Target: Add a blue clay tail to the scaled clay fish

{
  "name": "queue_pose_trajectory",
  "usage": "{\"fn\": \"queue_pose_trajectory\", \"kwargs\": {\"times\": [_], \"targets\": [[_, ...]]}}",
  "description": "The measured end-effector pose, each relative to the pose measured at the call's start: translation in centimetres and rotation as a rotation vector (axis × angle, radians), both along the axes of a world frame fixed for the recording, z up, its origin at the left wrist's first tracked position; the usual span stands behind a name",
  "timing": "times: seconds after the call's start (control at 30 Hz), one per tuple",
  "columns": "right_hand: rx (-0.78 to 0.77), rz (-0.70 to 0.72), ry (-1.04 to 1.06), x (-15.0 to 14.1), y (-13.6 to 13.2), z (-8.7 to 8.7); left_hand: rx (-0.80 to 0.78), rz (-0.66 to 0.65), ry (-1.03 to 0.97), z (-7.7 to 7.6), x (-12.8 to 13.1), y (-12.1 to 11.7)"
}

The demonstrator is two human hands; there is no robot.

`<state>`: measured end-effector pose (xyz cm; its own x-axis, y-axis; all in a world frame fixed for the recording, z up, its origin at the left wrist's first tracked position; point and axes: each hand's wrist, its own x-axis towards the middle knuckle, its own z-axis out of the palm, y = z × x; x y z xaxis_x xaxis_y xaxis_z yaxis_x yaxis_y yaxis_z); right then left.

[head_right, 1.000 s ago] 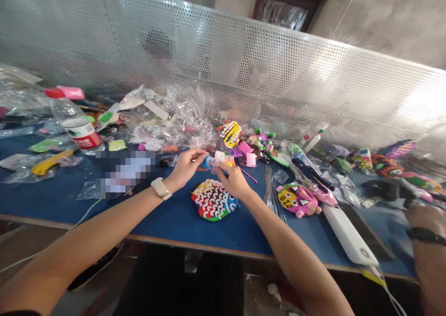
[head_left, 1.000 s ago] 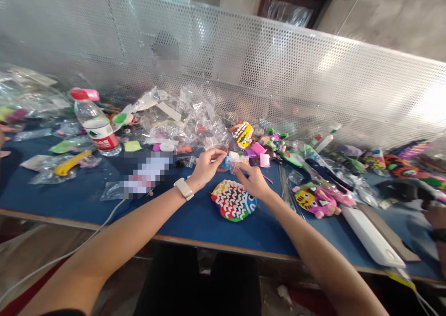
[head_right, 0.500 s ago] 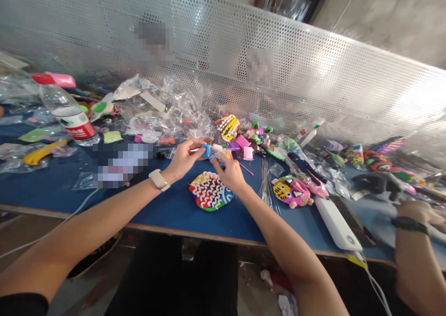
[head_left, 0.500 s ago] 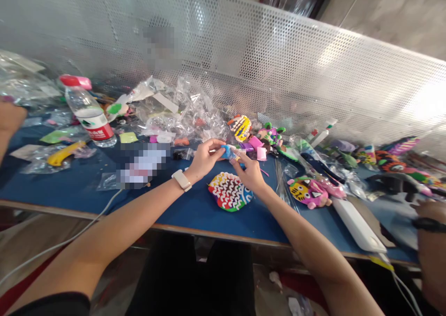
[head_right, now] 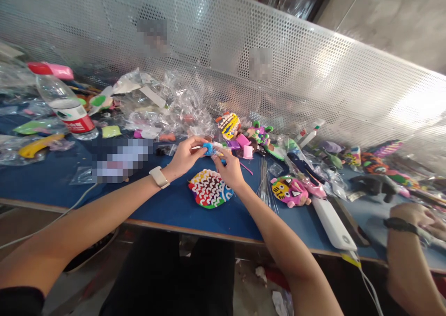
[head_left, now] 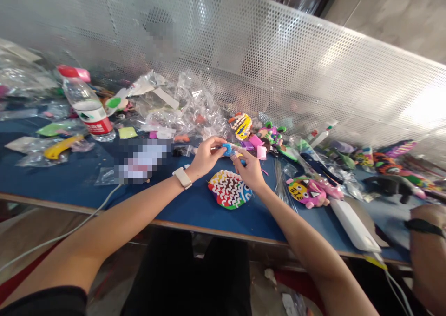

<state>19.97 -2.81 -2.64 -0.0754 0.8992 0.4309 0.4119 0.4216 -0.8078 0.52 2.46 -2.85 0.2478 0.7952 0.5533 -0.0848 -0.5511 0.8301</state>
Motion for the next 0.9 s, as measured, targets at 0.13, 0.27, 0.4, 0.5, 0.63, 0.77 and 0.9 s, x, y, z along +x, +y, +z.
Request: {"fn": "queue_pose_trajectory", "kwargs": {"times": [0.13,0.27,0.4,0.5,0.63,0.77,0.9], "targets": [[-0.031,0.052,0.036,0.1,-0.1,0.5,0.050,-0.063,0.028,0.1,-0.1,-0.1],[-0.018,0.106,0.082,0.2,-0.1,0.7,0.024,-0.093,0.042,-0.1,0.1,-0.3],[0.001,0.083,0.053,0.3,0.1,0.6,-0.003,-0.129,0.084,0.1,0.1,-0.5],[0.012,0.051,-0.010,0.5,0.1,0.5,0.005,-0.116,0.087,0.6,0.0,-0.7],[-0.003,0.040,-0.039,0.6,0.0,0.4,0.009,-0.115,0.101,1.1,-0.1,-1.1],[-0.016,0.051,-0.039,0.6,0.2,0.3,0.031,-0.114,0.140,1.2,-0.1,-1.3],[0.070,0.051,-0.138,1.1,0.5,0.5,0.038,-0.141,0.198,1.1,-0.2,-1.4]]}}
